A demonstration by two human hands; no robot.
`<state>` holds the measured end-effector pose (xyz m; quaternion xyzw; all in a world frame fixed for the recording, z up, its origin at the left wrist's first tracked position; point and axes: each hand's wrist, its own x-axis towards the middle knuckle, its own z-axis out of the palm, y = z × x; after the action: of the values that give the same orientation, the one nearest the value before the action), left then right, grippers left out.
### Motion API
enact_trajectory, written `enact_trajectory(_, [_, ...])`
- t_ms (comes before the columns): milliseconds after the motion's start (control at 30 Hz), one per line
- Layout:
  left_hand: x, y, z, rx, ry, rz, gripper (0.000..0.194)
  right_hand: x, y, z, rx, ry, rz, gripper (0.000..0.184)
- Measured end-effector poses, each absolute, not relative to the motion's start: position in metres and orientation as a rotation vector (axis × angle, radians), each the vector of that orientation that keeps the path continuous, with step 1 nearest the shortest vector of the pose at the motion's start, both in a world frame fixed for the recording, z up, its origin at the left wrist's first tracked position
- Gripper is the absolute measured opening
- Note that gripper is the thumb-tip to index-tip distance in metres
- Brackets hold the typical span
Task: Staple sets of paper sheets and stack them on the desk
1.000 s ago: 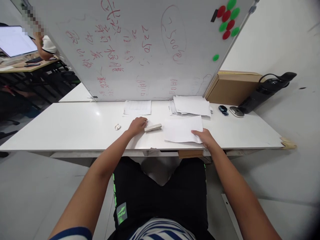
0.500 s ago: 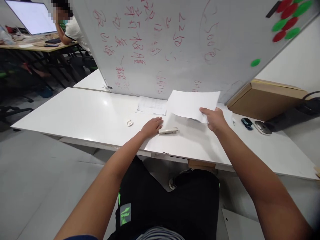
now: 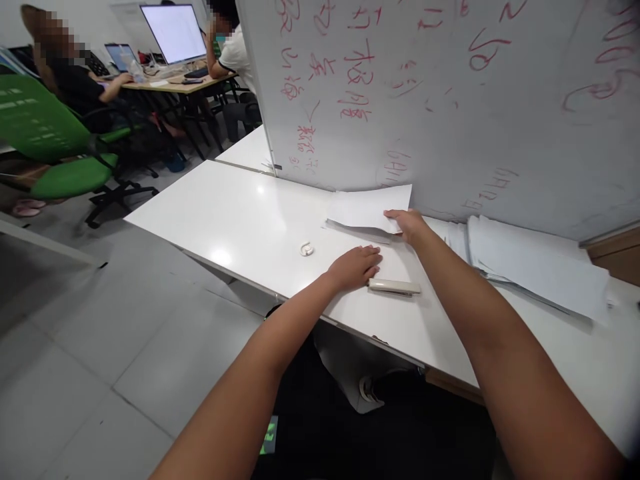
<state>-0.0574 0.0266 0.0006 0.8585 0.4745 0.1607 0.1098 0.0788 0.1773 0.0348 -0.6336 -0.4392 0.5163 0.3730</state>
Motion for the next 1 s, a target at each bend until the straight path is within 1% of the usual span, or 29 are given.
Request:
enact_trajectory(100, [-0.058,0.027,0.002,2.510,1.377,0.457,0.039,0.072,0.187,0.025,-1.654,-1.156,1.289,0.039])
enact_trajectory(300, [-0.057,0.028,0.000,2.495,1.375,0.454,0.039,0.068,0.188,0.016,-1.727,-1.450,1.060,0.039])
enact_trajectory(467, [-0.058,0.029,-0.001,2.506,1.384,0.457,0.040,0.069,0.174,0.022,-1.731,-1.749,0.615,0.061])
enact_trajectory(600, [-0.057,0.028,-0.001,2.494,1.397,0.460,0.041,0.086,0.150,0.029,-1.655,-1.937,0.393,0.062])
enact_trajectory(733, [-0.057,0.027,0.000,2.495,1.414,0.452,0.042,0.127,0.118,0.039,-1.622,-2.061,0.114,0.063])
enact_trajectory(933, [-0.057,0.025,0.003,2.467,1.434,0.425,0.043,0.232,0.075,0.047,-1.628,-2.188,-0.174,0.047])
enact_trajectory(1000, [-0.056,0.025,0.004,2.462,1.440,0.419,0.043,0.270,0.065,0.044,-1.658,-2.277,-0.275,0.045])
